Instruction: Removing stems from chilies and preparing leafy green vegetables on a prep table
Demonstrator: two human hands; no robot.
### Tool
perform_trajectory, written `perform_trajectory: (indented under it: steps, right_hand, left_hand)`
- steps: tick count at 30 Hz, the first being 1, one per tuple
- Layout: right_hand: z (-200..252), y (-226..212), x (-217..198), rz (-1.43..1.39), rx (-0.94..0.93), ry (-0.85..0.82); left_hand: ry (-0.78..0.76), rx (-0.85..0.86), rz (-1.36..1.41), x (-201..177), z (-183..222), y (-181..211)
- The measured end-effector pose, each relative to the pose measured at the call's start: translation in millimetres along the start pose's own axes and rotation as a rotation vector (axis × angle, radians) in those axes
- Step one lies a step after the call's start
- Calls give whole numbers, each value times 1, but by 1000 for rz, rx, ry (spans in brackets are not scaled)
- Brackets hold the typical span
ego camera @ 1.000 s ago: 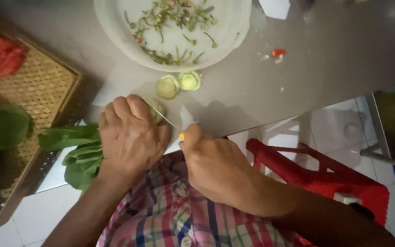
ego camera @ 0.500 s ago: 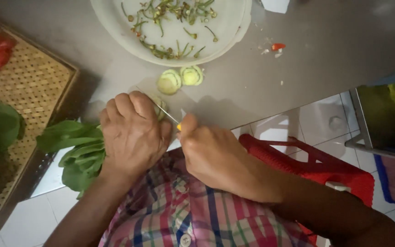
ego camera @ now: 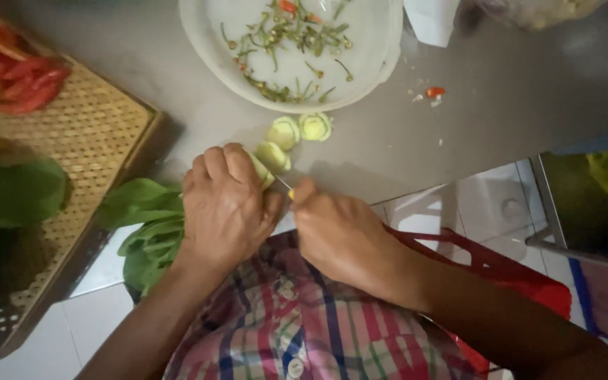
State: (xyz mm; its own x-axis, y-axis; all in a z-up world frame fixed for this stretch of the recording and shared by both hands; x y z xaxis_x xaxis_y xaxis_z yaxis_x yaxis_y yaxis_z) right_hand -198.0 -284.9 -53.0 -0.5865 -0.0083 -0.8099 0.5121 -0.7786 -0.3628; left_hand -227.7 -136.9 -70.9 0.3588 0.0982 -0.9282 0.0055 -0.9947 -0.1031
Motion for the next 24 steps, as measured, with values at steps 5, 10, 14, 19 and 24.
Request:
perform_trajectory:
  steps: [5,10,14,19,24]
  right_hand:
    - [9,19,-1,61,-55,115]
    - [-8,28,-23,88,2,271]
    - [-10,19,-58,168,-217,553]
    - [-40,3,-82,-1022,-477,377]
    - [-74,-1,-87,-1262,-539,493]
  left_hand:
    - [46,-45,97,6,-3,-16]
    - [-128,-522,1010,-31,-16,-51]
    - [-34,-589,1284,-34,-40,-68]
    - [7,-1019,2028,-29,-72,-37]
    - [35,-948,2130,-26,-90,-30]
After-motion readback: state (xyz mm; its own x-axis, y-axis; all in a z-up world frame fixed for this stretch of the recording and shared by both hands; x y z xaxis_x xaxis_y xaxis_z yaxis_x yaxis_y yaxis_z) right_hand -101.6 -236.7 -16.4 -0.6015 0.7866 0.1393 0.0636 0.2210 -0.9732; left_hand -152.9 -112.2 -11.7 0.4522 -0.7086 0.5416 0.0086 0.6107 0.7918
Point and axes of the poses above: each hand's wrist, its own z-axis away from the middle knuckle, its own x-axis out of the palm, y = z × x, the point moved 3 cm from there along -z, towards the middle knuckle, and after that the axes turned 5 degrees about -z, right-handed, at the moved point
